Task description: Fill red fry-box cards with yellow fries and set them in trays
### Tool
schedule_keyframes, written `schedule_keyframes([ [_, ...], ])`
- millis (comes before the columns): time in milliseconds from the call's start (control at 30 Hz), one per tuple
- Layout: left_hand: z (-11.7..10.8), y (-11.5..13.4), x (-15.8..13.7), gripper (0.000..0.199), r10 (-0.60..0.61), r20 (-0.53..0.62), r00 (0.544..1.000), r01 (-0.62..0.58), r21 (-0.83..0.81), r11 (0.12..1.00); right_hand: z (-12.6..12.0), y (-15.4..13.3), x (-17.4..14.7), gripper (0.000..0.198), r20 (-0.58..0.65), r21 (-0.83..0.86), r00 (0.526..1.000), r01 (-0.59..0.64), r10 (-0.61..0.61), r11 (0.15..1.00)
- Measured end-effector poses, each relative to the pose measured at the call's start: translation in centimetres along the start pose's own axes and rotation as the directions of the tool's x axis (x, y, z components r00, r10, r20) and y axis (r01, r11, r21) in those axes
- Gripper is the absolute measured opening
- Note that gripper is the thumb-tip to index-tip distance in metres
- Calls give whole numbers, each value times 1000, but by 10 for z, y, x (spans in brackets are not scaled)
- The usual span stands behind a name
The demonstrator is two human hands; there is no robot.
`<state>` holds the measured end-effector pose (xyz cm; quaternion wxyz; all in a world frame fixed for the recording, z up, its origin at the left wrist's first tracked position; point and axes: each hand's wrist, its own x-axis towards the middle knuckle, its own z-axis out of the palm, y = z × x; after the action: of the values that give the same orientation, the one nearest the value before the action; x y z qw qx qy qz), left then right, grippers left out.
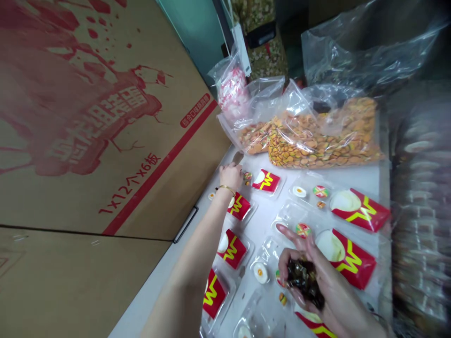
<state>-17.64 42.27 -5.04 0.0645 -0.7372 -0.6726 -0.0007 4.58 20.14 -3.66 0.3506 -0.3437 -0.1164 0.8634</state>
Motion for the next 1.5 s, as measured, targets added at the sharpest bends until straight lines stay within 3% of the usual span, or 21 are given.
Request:
schedule_keyframes([
  [133, -34, 24, -31, 26, 24, -44, 999, -34, -256, 966, -2, -7, 0, 62, 42, 84, 998, 43, -47, 996],
  [200, -60, 45, -59, 24, 180, -9, 984, -162, -487, 858, -2, -11, 0, 65, 39, 112, 998, 54, -58, 992],
  [233, -73, 57, -75, 23, 309, 35, 950, -229, -596, 770, -2, -12, -1, 66, 33, 120, 998, 56, -60, 991],
  [300, -95, 81, -108, 19, 485, 123, 866, -248, -738, 628, -1, -13, -2, 66, 12, 127, 998, 54, -56, 990],
  [367, -107, 101, -136, 14, 541, 187, 820, -202, -790, 579, 0, -12, -4, 64, -24, 118, 999, 44, -42, 992],
  [533, -111, 123, -154, 8, 468, 280, 838, -26, -836, 548, -2, -11, -13, 56, -47, 118, 999, 15, -10, 993],
  [667, -99, 130, -124, 10, 343, 282, 896, 156, -923, 351, -14, -15, -24, 38, 4, 167, 996, 88, -90, 982],
  [733, -84, 134, -99, 8, 254, 255, 933, 181, -943, 279, -21, -16, -30, 29, 21, 181, 989, 143, -149, 973],
  [800, -62, 140, -72, 7, 173, 218, 961, 146, -923, 356, -29, -15, -36, 29, 31, 186, 986, 157, -166, 970],
  [900, -32, 150, -37, 11, 112, 187, 976, 77, -775, 627, -38, -14, -44, 33, 4, 171, 985, 171, -175, 970],
  [967, -20, 159, -20, 13, 71, 171, 983, 57, -647, 760, -42, -15, -48, 35, -32, 159, 982, 191, -188, 969],
  [1100, -16, 171, -7, 16, -18, 163, 986, 96, -487, 868, -44, -20, -53, 36, -52, 160, 976, 217, -211, 963],
  [1200, -31, 171, -23, 22, 14, 132, 991, 55, -509, 859, -44, -24, -53, 38, -55, 164, 973, 232, -226, 959],
  [1267, -50, 166, -48, 25, 161, 105, 981, -62, -622, 781, -44, -26, -53, 39, -66, 169, 970, 243, -235, 955],
  [1333, -74, 160, -81, 25, 356, 94, 930, -169, -750, 639, -43, -25, -50, 39, -73, 175, 970, 242, -233, 954],
  [1400, -96, 156, -116, 21, 498, 118, 859, -187, -834, 519, -41, -22, -47, 35, -81, 170, 972, 231, -220, 958],
  [1500, -115, 153, -156, 14, 563, 187, 805, -128, -872, 472, -35, -14, -43, 33, -85, 127, 978, 200, -191, 971],
])
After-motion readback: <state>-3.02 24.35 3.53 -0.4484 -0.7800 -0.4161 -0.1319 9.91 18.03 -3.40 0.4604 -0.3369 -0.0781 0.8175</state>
